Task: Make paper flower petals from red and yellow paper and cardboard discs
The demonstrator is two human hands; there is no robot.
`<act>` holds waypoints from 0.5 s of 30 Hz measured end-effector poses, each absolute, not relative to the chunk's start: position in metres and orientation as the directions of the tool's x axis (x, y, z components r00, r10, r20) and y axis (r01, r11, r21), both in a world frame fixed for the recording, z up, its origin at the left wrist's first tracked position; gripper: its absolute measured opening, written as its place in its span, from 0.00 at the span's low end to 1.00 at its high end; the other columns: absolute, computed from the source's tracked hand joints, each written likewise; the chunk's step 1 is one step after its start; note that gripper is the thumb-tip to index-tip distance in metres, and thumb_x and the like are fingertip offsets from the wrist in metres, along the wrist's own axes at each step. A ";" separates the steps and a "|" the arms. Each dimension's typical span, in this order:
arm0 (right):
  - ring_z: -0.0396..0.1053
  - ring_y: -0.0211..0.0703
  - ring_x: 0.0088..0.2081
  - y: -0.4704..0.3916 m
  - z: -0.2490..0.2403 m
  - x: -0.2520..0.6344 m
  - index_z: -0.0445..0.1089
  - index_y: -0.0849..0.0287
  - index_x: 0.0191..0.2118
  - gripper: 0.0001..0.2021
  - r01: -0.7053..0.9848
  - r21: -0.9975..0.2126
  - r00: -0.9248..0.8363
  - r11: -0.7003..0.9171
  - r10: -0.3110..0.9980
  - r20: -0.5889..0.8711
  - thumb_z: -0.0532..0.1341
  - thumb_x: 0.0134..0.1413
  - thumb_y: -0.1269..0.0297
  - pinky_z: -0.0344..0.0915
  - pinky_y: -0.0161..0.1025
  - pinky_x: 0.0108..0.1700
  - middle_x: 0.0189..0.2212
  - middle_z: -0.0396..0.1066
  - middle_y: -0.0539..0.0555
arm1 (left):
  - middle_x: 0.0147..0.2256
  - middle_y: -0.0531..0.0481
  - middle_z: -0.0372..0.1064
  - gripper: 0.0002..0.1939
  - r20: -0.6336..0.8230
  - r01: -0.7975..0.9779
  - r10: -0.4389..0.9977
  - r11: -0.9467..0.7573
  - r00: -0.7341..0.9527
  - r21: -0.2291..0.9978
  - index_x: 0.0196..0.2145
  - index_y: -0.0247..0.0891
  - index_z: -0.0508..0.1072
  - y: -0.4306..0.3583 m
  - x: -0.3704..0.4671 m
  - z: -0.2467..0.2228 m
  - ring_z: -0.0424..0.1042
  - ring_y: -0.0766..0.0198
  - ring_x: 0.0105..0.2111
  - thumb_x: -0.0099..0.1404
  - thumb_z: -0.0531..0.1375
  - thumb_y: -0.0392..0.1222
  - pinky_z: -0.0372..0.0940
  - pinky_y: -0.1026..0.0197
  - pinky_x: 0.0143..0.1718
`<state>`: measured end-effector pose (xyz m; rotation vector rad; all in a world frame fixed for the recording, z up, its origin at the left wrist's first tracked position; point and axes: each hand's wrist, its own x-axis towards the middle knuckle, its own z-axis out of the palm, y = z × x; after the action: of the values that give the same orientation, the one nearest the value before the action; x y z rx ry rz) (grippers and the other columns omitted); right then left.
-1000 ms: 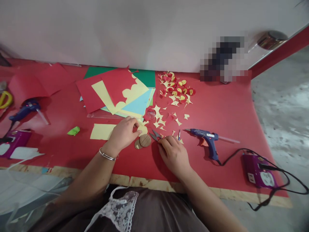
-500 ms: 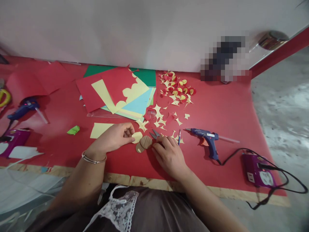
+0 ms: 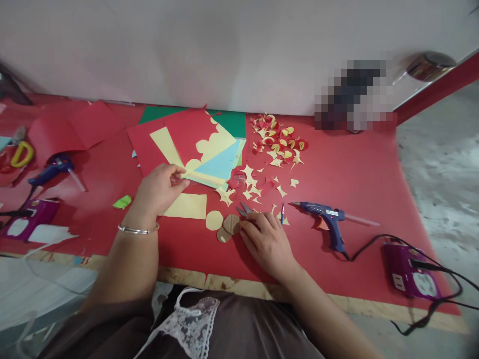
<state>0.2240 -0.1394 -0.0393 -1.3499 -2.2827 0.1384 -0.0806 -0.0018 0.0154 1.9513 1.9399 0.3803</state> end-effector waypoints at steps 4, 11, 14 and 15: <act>0.70 0.52 0.46 -0.138 -0.040 0.226 0.78 0.56 0.49 0.08 0.801 -0.363 -0.343 0.477 0.861 0.374 0.60 0.73 0.70 0.68 0.48 0.48 0.45 0.77 0.60 | 0.49 0.43 0.79 0.21 0.040 0.900 0.993 0.087 -0.115 0.427 0.57 0.41 0.74 0.045 -0.078 0.003 0.79 0.51 0.43 0.70 0.66 0.49 0.71 0.52 0.47; 0.69 0.54 0.44 -0.136 -0.043 0.229 0.77 0.58 0.50 0.09 0.834 -0.363 -0.285 0.416 0.888 0.361 0.61 0.71 0.70 0.69 0.50 0.47 0.44 0.77 0.61 | 0.39 0.46 0.78 0.42 -0.003 0.793 0.953 0.255 -0.304 0.553 0.65 0.39 0.64 0.107 -0.071 -0.019 0.80 0.47 0.45 0.58 0.76 0.39 0.71 0.50 0.47; 0.70 0.54 0.44 -0.135 -0.045 0.229 0.76 0.59 0.51 0.09 0.828 -0.391 -0.267 0.403 0.895 0.357 0.60 0.71 0.71 0.69 0.50 0.48 0.44 0.76 0.61 | 0.32 0.54 0.74 0.43 -0.041 0.611 0.924 0.285 -0.381 0.739 0.66 0.38 0.61 0.115 -0.068 -0.027 0.80 0.55 0.39 0.56 0.72 0.27 0.72 0.55 0.43; 0.70 0.53 0.44 -0.135 -0.045 0.230 0.76 0.59 0.51 0.09 0.827 -0.397 -0.260 0.398 0.897 0.357 0.60 0.72 0.71 0.69 0.49 0.49 0.44 0.75 0.60 | 0.31 0.55 0.73 0.43 -0.053 0.537 0.915 0.280 -0.399 0.796 0.66 0.38 0.60 0.115 -0.068 -0.029 0.79 0.57 0.37 0.57 0.70 0.24 0.72 0.57 0.42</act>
<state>0.2295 -0.1350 -0.0448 -1.4680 -2.1313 0.1747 -0.0683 0.1153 -0.0288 1.2995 2.0425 0.9706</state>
